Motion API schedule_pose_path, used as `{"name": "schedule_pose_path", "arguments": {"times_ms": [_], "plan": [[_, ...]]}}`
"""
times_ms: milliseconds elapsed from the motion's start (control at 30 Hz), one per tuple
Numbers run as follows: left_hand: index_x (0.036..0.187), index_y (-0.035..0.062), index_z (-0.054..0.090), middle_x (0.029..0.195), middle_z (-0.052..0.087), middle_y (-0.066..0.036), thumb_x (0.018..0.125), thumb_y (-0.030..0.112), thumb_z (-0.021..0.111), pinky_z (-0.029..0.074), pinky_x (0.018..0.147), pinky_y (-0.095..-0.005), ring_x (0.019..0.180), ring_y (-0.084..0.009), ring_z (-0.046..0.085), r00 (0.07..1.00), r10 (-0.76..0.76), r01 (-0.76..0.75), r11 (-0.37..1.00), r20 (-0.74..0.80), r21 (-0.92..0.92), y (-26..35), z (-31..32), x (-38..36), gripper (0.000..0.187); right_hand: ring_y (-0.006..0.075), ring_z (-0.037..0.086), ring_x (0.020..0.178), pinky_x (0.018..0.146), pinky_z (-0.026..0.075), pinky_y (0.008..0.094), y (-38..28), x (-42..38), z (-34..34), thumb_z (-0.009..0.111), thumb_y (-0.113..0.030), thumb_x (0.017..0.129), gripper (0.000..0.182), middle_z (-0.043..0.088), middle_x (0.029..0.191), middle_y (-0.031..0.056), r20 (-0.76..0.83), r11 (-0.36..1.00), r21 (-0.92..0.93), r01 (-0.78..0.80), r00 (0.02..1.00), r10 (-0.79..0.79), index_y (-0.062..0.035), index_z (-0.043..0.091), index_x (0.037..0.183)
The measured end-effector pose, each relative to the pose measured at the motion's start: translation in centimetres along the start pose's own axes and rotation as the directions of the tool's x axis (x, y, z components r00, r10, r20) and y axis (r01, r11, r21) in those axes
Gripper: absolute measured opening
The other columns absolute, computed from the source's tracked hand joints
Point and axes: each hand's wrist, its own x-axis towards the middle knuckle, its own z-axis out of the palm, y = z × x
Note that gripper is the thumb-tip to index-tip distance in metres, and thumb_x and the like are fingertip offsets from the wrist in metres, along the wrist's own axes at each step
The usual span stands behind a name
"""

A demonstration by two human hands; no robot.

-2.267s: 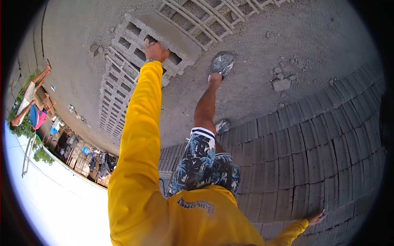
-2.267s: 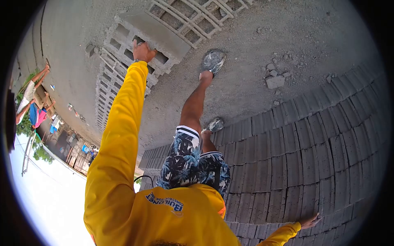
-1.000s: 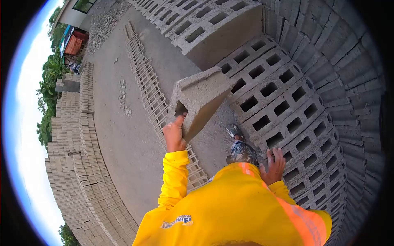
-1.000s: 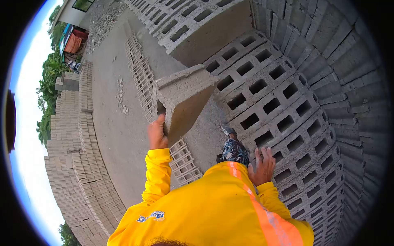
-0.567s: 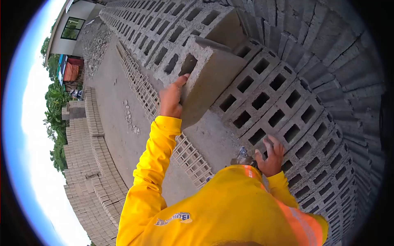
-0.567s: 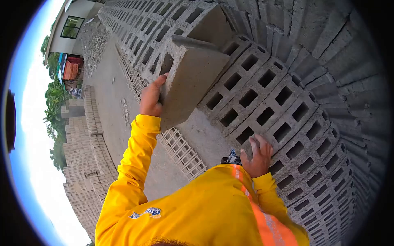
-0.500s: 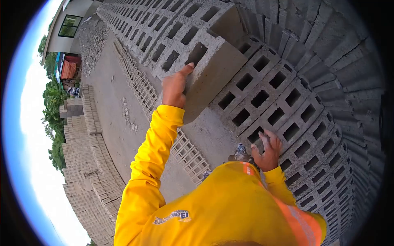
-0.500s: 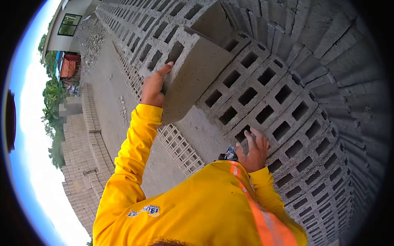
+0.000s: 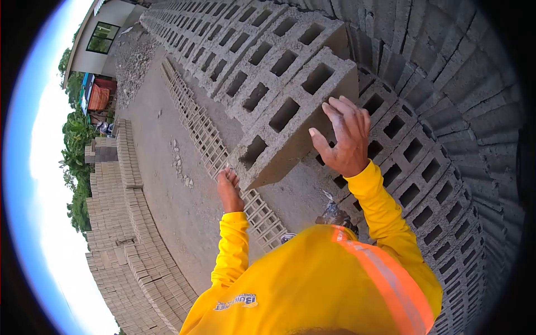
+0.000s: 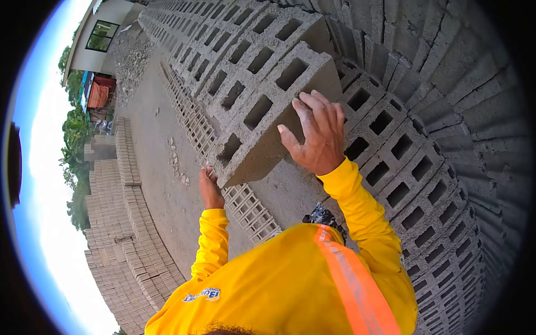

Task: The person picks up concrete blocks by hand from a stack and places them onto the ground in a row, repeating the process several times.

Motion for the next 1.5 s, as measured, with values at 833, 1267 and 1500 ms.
{"name": "schedule_pose_path", "arguments": {"times_ms": [833,1267,1500], "plan": [[0.145,0.0076,0.041,0.148,0.046,-0.012,0.101,0.056,0.032,0.032,0.112,-0.0439,0.135,-0.0321,0.043,0.859,0.229,-0.436,0.795,0.458,0.422,-12.7,11.7,4.9,0.066,0.0361,0.066,0.090,0.102,0.041,0.0478,11.0,13.2,4.3,0.071,-0.044,0.070,0.054,0.070,0.088,0.0225,0.463,0.971,-0.220,-0.094,0.866,0.188,0.0054,0.072,0.089],[0.147,0.0057,0.039,0.149,0.045,-0.014,0.101,0.058,0.026,0.032,0.112,-0.0414,0.136,-0.0323,0.043,0.858,0.279,-0.414,0.873,0.431,0.258,-11.9,13.0,3.6,0.071,0.0310,0.064,0.085,0.090,0.043,0.0439,10.7,12.4,4.5,0.070,-0.046,0.076,0.046,0.070,0.083,0.0143,0.284,0.949,-0.273,0.155,0.956,-0.074,-0.0020,0.073,0.088],[0.135,-0.0007,0.053,0.134,0.056,-0.025,0.100,0.053,0.033,0.041,0.105,-0.0411,0.123,-0.0389,0.054,0.979,-0.016,-0.052,0.945,0.203,0.324,-25.0,1.2,3.0,0.066,0.0295,0.060,0.097,0.089,0.044,0.0422,6.5,-0.8,-0.6,0.062,-0.023,0.094,0.022,0.068,0.100,0.0108,0.009,0.991,-0.135,0.003,1.000,-0.002,-0.0034,0.069,0.102]]}}
